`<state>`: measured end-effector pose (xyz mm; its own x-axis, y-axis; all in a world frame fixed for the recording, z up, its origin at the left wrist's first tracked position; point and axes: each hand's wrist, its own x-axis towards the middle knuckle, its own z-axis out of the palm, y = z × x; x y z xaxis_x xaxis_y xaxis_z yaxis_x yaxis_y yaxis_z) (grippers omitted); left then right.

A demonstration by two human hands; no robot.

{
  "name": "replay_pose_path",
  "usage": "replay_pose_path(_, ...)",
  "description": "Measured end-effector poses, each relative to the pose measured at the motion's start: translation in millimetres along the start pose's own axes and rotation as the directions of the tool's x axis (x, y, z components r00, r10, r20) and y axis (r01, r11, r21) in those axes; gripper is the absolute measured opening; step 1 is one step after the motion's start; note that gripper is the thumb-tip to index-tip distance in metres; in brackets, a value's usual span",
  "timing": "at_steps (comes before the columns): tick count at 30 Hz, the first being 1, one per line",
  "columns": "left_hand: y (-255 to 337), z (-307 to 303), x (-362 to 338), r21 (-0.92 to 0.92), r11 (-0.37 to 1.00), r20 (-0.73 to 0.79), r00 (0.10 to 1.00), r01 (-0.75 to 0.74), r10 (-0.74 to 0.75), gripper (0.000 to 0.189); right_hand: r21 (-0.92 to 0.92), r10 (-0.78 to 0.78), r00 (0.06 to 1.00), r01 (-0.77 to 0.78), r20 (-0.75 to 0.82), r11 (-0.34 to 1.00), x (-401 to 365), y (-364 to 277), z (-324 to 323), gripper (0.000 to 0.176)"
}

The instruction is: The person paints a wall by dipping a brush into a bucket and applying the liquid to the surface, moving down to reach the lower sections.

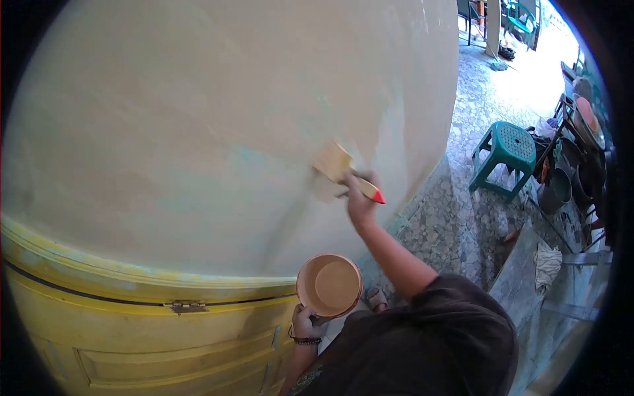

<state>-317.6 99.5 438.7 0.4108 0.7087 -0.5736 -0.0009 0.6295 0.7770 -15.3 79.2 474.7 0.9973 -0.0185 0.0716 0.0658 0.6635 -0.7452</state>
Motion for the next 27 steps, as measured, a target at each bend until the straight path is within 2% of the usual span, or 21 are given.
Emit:
replay_pose_path(2, -1, -2, -2, 0.028, 1.000, -0.002, 1.000, -0.003, 0.003, 0.011, -0.256, 0.215, 0.952, -0.269, -0.219, 0.929, -4, 21, -48, 0.013)
replay_pose_path(5, -17, -12, 9, -0.029, 0.999, 0.049, 0.998, -0.024, 0.026, 0.011, -0.311, 0.172, 0.980, -0.194, -0.098, 0.930, 12, -38, 12, 0.012)
replay_pose_path(6, -24, -16, 15, -0.046, 0.998, 0.041, 0.999, -0.033, 0.035, 0.011, -0.539, -0.067, 0.998, 0.064, 0.014, 0.840, 29, -41, 34, 0.013)
replay_pose_path(7, -31, -21, 20, -0.059, 0.997, 0.032, 0.999, -0.042, 0.044, 0.012, -0.510, -0.029, 0.999, 0.033, 0.017, 0.859, 34, -88, 69, 0.012)
replay_pose_path(8, -34, -22, 23, -0.073, 0.996, 0.027, 0.998, -0.053, 0.055, 0.012, -0.273, 0.011, 0.997, 0.009, 0.071, 0.962, 36, -124, 92, 0.013)
replay_pose_path(9, -25, -8, 13, -0.062, 0.998, 0.043, 0.999, 0.006, -0.004, 0.011, -0.035, 0.010, 0.987, -0.005, 0.159, 0.999, 33, -159, 107, 0.015)
replay_pose_path(10, -21, 1, 10, -0.056, 0.998, 0.047, 0.999, 0.023, -0.020, 0.011, 0.200, -0.013, 0.969, -0.038, 0.248, 0.979, 33, -180, 115, 0.016)
replay_pose_path(13, -22, 5, 10, -0.054, 0.997, 0.055, 0.997, 0.052, -0.049, 0.010, 0.277, -0.260, 0.918, 0.177, 0.301, 0.944, 43, -158, 111, 0.020)
replay_pose_path(15, -35, -12, 33, -0.056, 0.997, 0.081, 0.996, 0.043, -0.039, 0.010, 0.264, -0.070, 0.966, 0.002, 0.249, 0.964, 48, -89, 75, 0.019)
replay_pose_path(18, -60, -53, 74, -0.033, 0.999, 0.240, 0.971, 0.001, 0.007, 0.012, 0.036, 0.022, 0.994, -0.026, 0.103, 0.999, 21, -27, -7, 0.019)
replay_pose_path(19, -52, -41, 56, -0.043, 0.999, 0.189, 0.982, 0.018, -0.009, 0.013, -0.051, 0.067, 0.996, -0.065, 0.054, 0.997, 10, -30, -16, 0.019)
replay_pose_path(20, -43, -22, 43, -0.052, 0.998, 0.146, 0.989, 0.031, -0.023, 0.013, -0.009, 0.012, 0.995, -0.011, 0.096, 1.000, 10, -29, -11, 0.019)
replay_pose_path(22, -35, -4, 34, -0.071, 0.997, 0.078, 0.997, 0.033, -0.027, 0.014, 0.074, -0.097, 0.982, 0.086, 0.163, 0.994, 2, -79, 32, 0.018)
replay_pose_path(24, -39, -4, 38, -0.087, 0.996, 0.026, 1.000, 0.002, 0.000, 0.014, 0.266, -0.234, 0.932, 0.160, 0.278, 0.951, 0, -129, 93, 0.018)
replay_pose_path(26, -50, -17, 50, -0.111, 0.994, 0.090, 0.996, 0.015, -0.005, 0.014, 0.332, -0.276, 0.875, 0.143, 0.398, 0.932, -3, -155, 133, 0.017)
replay_pose_path(27, -49, -14, 48, -0.121, 0.993, 0.084, 0.996, 0.014, -0.004, 0.014, 0.289, -0.268, 0.882, 0.160, 0.388, 0.944, -2, -142, 130, 0.017)
